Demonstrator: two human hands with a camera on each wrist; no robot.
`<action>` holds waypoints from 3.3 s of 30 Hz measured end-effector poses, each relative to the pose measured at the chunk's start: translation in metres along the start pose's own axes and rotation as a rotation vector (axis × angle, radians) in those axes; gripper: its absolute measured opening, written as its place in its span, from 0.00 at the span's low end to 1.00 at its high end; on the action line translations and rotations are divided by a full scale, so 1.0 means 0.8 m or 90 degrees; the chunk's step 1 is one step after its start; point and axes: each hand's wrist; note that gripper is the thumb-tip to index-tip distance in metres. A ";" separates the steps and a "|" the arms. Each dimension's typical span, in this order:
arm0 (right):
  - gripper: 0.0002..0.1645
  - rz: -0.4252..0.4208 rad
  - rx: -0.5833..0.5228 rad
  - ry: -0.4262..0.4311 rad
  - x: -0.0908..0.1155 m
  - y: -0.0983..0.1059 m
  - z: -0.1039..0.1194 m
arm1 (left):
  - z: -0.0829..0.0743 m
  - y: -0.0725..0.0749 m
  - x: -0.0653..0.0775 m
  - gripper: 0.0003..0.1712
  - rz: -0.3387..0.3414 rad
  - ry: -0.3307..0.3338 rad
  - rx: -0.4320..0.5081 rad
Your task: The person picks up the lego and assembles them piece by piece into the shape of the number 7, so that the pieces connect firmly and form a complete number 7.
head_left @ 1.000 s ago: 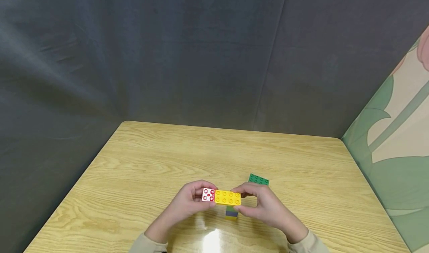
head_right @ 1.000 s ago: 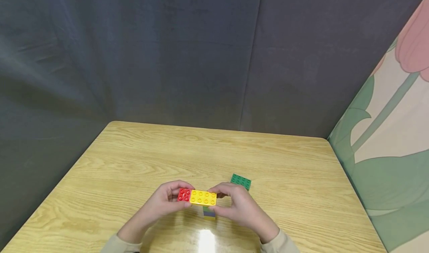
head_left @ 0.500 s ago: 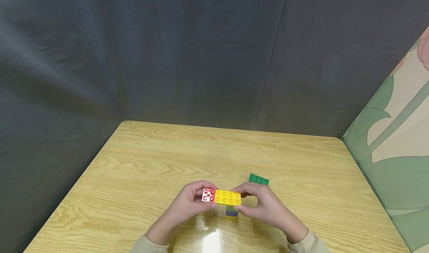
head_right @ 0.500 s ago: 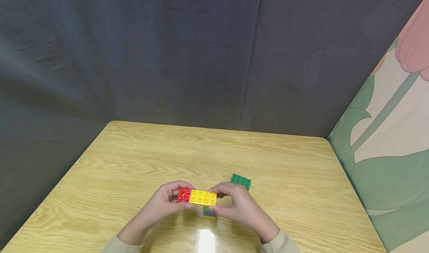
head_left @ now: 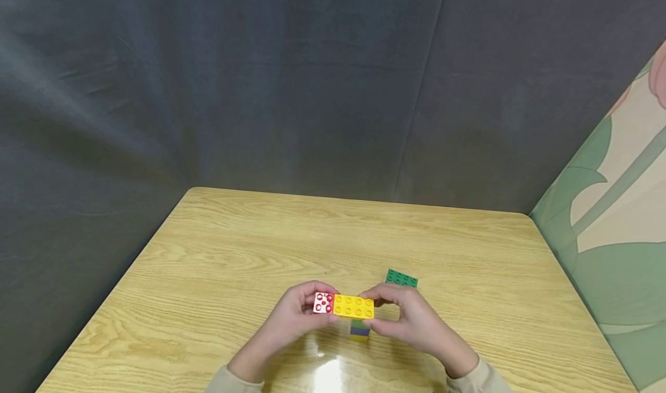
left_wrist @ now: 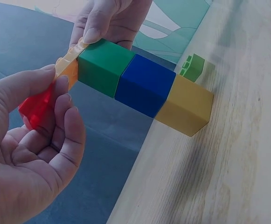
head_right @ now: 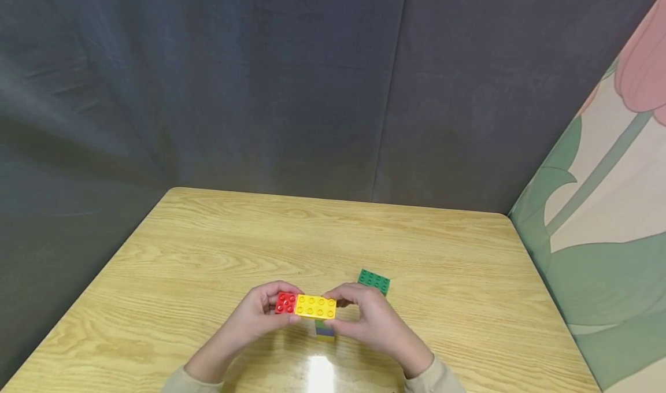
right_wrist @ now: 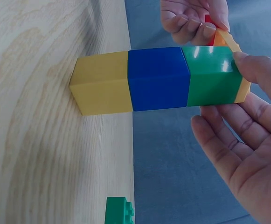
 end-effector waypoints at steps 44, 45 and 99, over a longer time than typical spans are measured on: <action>0.25 0.008 0.058 0.036 0.004 0.005 -0.001 | -0.001 -0.003 0.001 0.20 0.003 -0.030 0.013; 0.25 0.009 0.056 0.039 0.005 0.005 -0.002 | 0.000 -0.003 0.001 0.20 0.004 -0.031 0.013; 0.16 -0.132 0.056 -0.033 0.022 0.056 -0.061 | -0.001 -0.001 0.003 0.23 -0.003 -0.007 -0.008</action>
Point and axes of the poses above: each hand's wrist, its own x-axis away from the middle knuckle, its own y-axis out of the back of the hand, z = x × y, and after that the axes turned 5 degrees about -y, right-handed
